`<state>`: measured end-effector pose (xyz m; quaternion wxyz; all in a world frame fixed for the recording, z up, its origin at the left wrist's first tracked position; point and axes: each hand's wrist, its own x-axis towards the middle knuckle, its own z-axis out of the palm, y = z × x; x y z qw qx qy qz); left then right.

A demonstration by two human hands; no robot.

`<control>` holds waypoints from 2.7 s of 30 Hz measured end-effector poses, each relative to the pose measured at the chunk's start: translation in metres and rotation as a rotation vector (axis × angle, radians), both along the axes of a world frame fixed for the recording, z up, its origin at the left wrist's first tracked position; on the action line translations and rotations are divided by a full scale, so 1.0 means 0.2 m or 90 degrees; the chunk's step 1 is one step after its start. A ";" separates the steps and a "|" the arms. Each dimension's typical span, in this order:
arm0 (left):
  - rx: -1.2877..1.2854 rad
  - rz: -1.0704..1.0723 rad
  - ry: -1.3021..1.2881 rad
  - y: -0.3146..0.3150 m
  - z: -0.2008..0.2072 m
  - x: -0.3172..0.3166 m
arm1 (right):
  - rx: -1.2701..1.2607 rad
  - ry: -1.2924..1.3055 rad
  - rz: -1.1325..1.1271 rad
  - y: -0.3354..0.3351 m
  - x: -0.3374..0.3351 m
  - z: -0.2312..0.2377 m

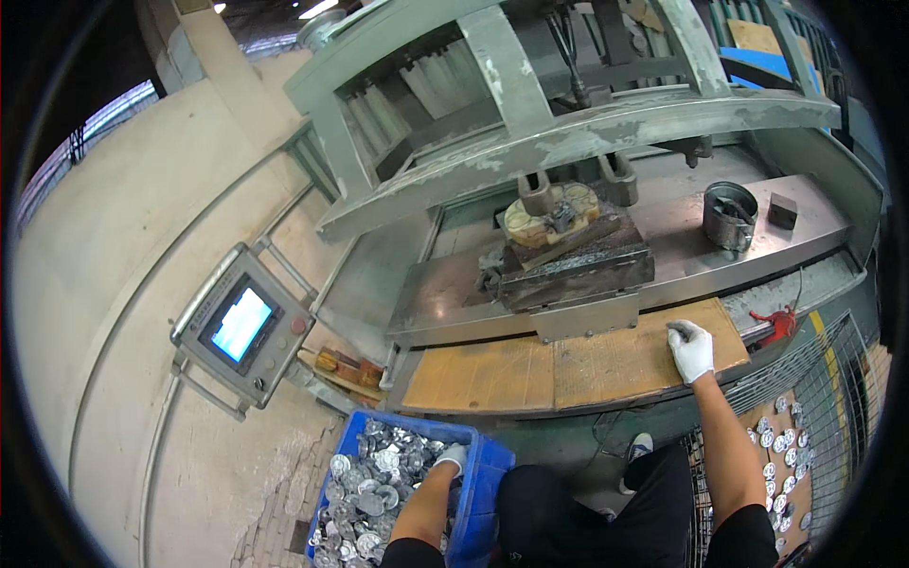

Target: The person operates an industrial press by placing metal parts onto the machine fixture by hand, running the machine, and removing and sorting the processed pieces into storage containers.

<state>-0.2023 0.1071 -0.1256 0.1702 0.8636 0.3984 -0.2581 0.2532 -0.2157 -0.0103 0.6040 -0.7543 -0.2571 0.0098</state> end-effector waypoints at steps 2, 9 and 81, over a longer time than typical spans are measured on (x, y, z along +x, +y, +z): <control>0.015 0.055 -0.048 0.01 -0.02 0.01 | 0.012 -0.020 0.005 0.00 -0.01 0.02; -0.043 0.302 -0.198 0.15 -0.32 0.00 | 0.017 -0.001 -0.006 0.00 -0.02 0.04; 0.386 0.041 -0.582 -0.38 0.71 0.86 | 0.039 0.013 0.015 -0.02 0.02 -0.01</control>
